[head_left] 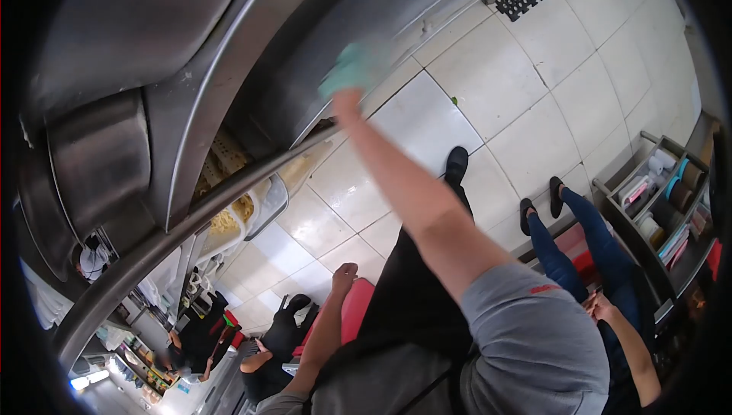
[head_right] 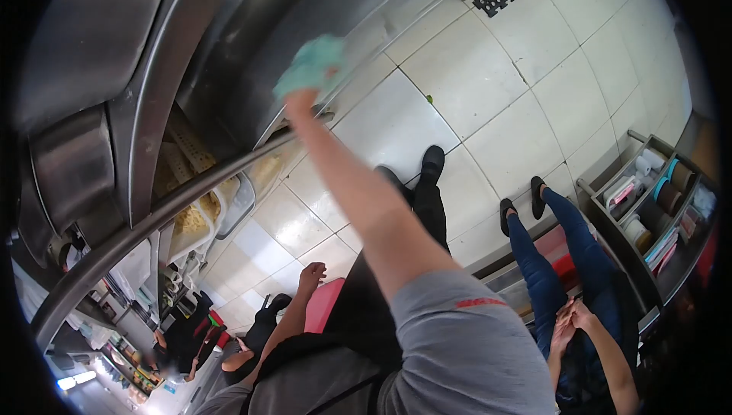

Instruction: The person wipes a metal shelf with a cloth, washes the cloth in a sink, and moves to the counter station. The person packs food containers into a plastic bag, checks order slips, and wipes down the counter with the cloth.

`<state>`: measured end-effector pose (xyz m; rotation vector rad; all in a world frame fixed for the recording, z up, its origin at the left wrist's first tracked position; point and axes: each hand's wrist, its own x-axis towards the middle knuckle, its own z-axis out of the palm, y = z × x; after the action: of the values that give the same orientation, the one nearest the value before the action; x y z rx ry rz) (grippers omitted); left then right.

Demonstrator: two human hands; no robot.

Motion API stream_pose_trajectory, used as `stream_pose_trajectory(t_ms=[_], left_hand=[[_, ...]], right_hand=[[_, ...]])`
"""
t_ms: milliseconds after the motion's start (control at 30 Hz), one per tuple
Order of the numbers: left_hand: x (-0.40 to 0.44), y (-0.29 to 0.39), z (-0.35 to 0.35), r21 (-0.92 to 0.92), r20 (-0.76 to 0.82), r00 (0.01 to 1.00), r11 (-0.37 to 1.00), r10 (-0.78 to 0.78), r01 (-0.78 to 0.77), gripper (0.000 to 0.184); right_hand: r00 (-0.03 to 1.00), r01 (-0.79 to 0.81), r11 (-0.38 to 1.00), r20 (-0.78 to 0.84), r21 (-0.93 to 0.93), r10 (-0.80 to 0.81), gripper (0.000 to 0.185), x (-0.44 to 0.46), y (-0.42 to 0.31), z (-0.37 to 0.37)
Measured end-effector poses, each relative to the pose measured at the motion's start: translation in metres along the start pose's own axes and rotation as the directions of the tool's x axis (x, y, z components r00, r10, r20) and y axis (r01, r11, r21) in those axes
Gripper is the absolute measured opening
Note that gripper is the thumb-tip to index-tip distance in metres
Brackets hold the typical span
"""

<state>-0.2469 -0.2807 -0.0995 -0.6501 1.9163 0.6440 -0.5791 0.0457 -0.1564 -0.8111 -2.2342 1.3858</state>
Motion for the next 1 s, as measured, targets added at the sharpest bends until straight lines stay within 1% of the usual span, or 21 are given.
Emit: stream_pose_trajectory(t_ms=[67,133,233,267,300,333,400,433,467,533,567,633,667,700,733,767,800,833,900,967,1000], left_hand=[[0.004,-0.021,-0.006,-0.001,-0.003,1.0,1.0,-0.018,0.018,0.031],[0.003,-0.029,-0.009,-0.019,-0.022,1.0,1.0,0.009,-0.009,0.03],[0.001,-0.031,-0.01,-0.047,0.02,0.999,0.998,-0.042,0.043,0.029],[-0.002,-0.028,-0.006,-0.08,0.021,0.999,0.996,-0.048,0.05,0.029],[-0.003,-0.025,-0.003,-0.111,0.02,0.998,0.992,-0.053,0.055,0.029],[-0.002,-0.023,-0.001,-0.111,0.017,0.999,0.992,-0.051,0.053,0.029],[0.0,-0.022,0.005,-0.068,-0.018,0.999,0.997,0.045,-0.046,0.031],[0.001,-0.021,0.005,-0.063,-0.016,0.999,0.997,0.038,-0.039,0.031],[0.002,-0.017,0.006,-0.038,-0.008,0.999,0.998,0.04,-0.041,0.031],[0.004,-0.004,0.008,-0.012,-0.001,0.999,0.999,0.047,-0.047,0.031],[0.001,0.004,0.006,-0.027,0.008,0.999,0.999,0.032,-0.032,0.03],[-0.001,0.017,0.0,-0.076,0.009,0.999,0.997,0.031,-0.031,0.03],[-0.001,0.023,-0.001,-0.066,0.007,0.999,0.997,0.036,-0.036,0.03],[0.001,0.029,-0.002,-0.045,0.018,0.999,0.998,0.034,-0.033,0.029],[0.001,0.036,-0.002,-0.025,0.031,0.999,0.999,0.028,-0.027,0.029],[0.0,0.05,-0.001,0.028,0.053,0.998,0.999,0.043,-0.045,0.029],[0.0,0.065,0.003,0.034,0.055,0.998,0.999,0.041,-0.043,0.029],[0.002,0.082,0.008,0.082,0.031,0.97,0.967,0.241,-0.243,0.028],[0.001,0.138,0.012,0.253,-0.012,0.836,0.811,0.548,-0.528,0.028],[-0.002,0.221,0.013,0.391,-0.032,0.644,0.603,0.764,-0.695,0.03],[-0.014,0.272,0.015,0.405,-0.063,0.606,0.575,0.793,-0.711,0.035]], right_hand=[[0.98,-0.035,0.998,-0.196,0.053,0.045,0.024,0.069,0.03,-0.041],[0.941,-0.045,0.97,-0.315,0.24,0.122,0.022,0.123,0.064,-0.074],[0.9,-0.053,0.769,-0.303,0.637,0.312,0.021,0.129,0.099,-0.079],[0.9,-0.053,0.744,-0.291,0.667,0.326,0.021,0.11,0.104,-0.065],[0.925,-0.001,0.916,-0.347,0.401,0.153,0.021,0.081,0.12,-0.044],[0.948,-0.08,0.963,-0.278,0.257,0.153,0.023,0.046,0.109,-0.021],[0.953,-0.287,0.958,0.112,0.024,0.282,0.033,-0.036,0.066,0.023],[0.893,-0.321,0.946,0.316,-0.05,0.32,0.039,-0.073,0.04,0.04],[0.951,-0.303,0.921,0.139,0.246,0.276,0.033,-0.112,0.04,0.074],[0.868,-0.396,0.889,0.409,0.23,0.281,0.028,-0.133,0.011,0.064],[0.868,-0.397,0.888,0.407,0.232,0.282,0.028,-0.13,0.009,0.05],[0.892,-0.441,0.773,0.319,0.456,0.32,0.025,-0.116,0.019,0.006],[0.84,-0.541,0.676,0.277,0.501,0.467,0.025,-0.098,0.023,-0.022],[0.923,-0.386,0.888,0.102,0.25,0.372,0.029,-0.078,0.041,-0.044],[0.956,-0.271,0.876,0.003,0.398,0.294,0.028,-0.032,0.008,-0.103],[0.969,0.05,0.933,-0.245,0.357,0.042,0.027,0.006,0.01,-0.125],[0.972,-0.007,0.97,-0.226,0.241,0.064,0.029,0.042,0.014,-0.143],[0.983,0.089,0.919,-0.185,0.385,-0.018,0.035,0.073,-0.015,-0.168],[0.907,0.331,0.941,-0.297,0.064,-0.299,0.044,0.126,-0.001,-0.141],[0.917,0.395,0.886,0.048,-0.242,-0.396,0.047,0.135,-0.006,-0.114],[0.922,0.383,0.894,0.044,-0.233,-0.384,0.047,0.128,-0.011,-0.118]])
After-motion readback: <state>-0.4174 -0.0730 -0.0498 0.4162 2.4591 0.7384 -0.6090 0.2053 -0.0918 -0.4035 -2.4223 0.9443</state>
